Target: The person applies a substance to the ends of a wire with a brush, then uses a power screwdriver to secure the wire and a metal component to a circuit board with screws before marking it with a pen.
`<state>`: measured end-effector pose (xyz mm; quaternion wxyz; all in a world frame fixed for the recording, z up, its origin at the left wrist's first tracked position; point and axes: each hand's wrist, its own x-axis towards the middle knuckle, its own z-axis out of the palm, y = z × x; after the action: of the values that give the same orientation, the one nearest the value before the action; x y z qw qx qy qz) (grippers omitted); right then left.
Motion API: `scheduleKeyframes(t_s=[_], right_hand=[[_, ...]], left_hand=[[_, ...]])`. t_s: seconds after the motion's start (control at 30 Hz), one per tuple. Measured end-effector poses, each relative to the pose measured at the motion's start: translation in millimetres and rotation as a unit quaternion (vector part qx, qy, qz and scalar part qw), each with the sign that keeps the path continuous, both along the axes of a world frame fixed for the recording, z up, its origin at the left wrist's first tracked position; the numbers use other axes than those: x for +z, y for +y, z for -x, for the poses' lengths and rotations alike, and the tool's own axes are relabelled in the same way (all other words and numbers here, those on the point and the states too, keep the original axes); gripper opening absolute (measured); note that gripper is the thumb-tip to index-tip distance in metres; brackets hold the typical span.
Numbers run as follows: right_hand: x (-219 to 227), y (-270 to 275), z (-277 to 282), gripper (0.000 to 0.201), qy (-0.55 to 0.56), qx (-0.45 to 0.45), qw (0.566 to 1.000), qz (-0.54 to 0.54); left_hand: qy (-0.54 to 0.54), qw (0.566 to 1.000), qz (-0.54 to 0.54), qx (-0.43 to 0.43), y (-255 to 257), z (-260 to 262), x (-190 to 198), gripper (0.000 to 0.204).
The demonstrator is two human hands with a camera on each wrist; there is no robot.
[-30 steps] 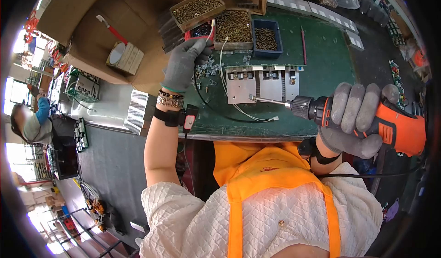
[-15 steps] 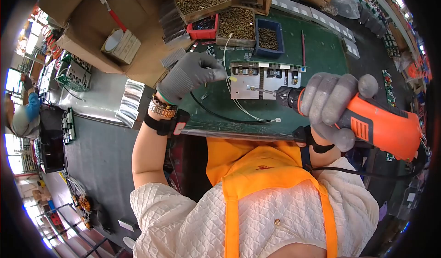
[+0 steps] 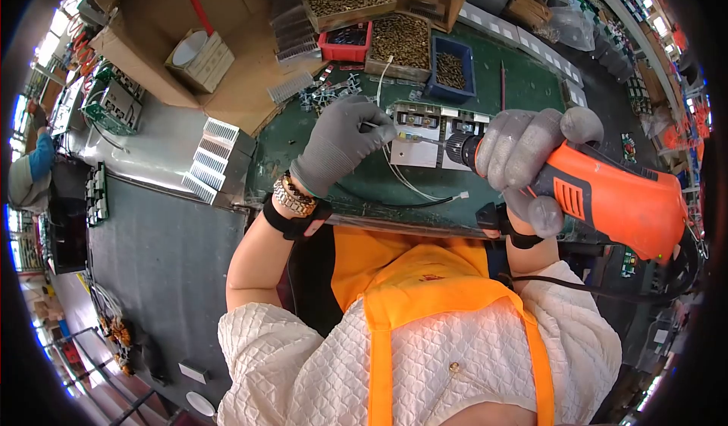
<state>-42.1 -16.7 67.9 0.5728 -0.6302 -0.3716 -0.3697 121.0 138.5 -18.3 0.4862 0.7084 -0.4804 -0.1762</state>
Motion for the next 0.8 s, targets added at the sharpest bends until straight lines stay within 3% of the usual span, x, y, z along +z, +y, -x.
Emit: scheduleKeyframes(t_s=[0.1, 0.37, 0.5, 0.57, 0.73, 0.8], right_hand=[[6, 10, 0, 0.069, 0.031, -0.027, 0.999, -0.018], [13, 29, -6, 0.066, 0.112, -0.095, 0.989, -0.008], [20, 33, -13, 0.072, 0.118, -0.089, 0.987, 0.06], [17, 39, -15, 0.079, 0.123, -0.099, 0.987, 0.001], [18, 34, -18, 0.083, 0.121, -0.085, 0.989, 0.0], [19, 31, -18, 0.076, 0.129, -0.061, 0.99, 0.019]], left_hand=[[0.038, 0.999, 0.005, 0.004, 2, 3, -5, 0.018], [-0.004, 0.997, 0.071, 0.017, 3, 5, -16, 0.017], [0.02, 0.998, 0.062, 0.01, 3, 1, -24, 0.02], [0.033, 0.997, 0.069, 0.003, 3, 2, -26, 0.019], [-0.011, 0.996, 0.083, 0.012, 1, 4, -28, 0.015], [-0.028, 0.996, 0.082, 0.017, 0, 4, -28, 0.013]])
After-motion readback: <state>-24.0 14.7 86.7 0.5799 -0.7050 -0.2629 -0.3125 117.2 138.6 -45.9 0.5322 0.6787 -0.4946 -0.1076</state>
